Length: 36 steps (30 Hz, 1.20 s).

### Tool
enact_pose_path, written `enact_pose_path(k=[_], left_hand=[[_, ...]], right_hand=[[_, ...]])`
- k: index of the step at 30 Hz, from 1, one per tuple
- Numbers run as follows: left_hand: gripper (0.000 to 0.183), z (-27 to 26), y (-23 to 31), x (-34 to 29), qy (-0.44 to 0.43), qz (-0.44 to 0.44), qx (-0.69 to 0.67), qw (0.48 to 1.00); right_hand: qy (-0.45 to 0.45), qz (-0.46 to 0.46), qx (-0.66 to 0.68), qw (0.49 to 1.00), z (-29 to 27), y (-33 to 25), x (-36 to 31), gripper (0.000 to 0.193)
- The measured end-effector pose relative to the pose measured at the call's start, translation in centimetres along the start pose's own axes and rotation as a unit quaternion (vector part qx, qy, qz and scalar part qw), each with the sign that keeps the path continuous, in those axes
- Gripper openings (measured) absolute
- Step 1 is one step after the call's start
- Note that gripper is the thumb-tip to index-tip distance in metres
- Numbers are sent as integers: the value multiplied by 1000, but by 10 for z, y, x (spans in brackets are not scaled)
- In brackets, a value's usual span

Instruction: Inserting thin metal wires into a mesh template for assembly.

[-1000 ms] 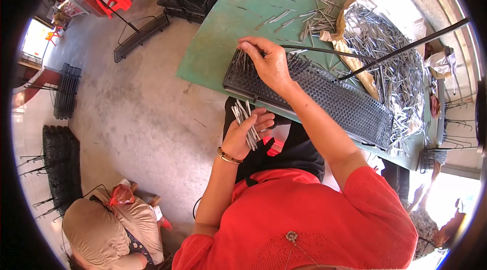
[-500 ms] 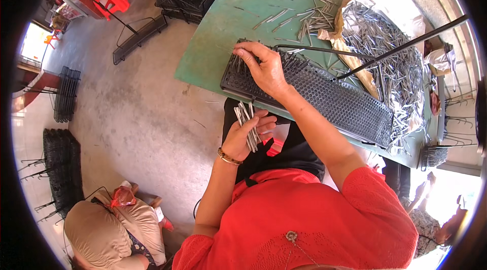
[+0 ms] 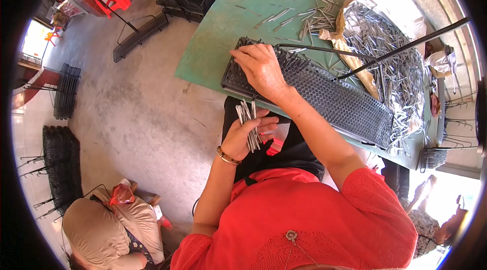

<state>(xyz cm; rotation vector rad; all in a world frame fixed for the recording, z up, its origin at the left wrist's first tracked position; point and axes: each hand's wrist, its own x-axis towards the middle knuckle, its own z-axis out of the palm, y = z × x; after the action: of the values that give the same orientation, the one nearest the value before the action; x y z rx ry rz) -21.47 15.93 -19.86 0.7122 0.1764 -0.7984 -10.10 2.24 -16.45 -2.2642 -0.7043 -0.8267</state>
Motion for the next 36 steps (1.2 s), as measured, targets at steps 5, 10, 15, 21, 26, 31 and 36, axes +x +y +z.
enact_pose_path(k=[5,10,15,21,26,31,36], left_hand=[[42,7,8,-4,-5,9,10,1000],[46,2,11,-2,-28,16,7,999],[44,7,17,-3,-31,30,-29,999],[43,6,16,-4,-20,45,-40,998],[40,5,17,-4,-28,80,-39,996],[39,11,17,3,-15,95,-22,995],[44,3,21,8,24,47,-13,999]], right_hand=[[7,11,0,1000,1,0,-4,22],[-20,-28,-18,999,-4,-3,0,26],[-51,-55,-20,997,0,0,-3,27],[-20,29,76,996,-23,-19,-4,16],[-274,282,276,877,-47,-34,-17,20],[-227,387,384,807,-52,-25,-17,19],[-27,360,383,850,-44,-14,-3,19]])
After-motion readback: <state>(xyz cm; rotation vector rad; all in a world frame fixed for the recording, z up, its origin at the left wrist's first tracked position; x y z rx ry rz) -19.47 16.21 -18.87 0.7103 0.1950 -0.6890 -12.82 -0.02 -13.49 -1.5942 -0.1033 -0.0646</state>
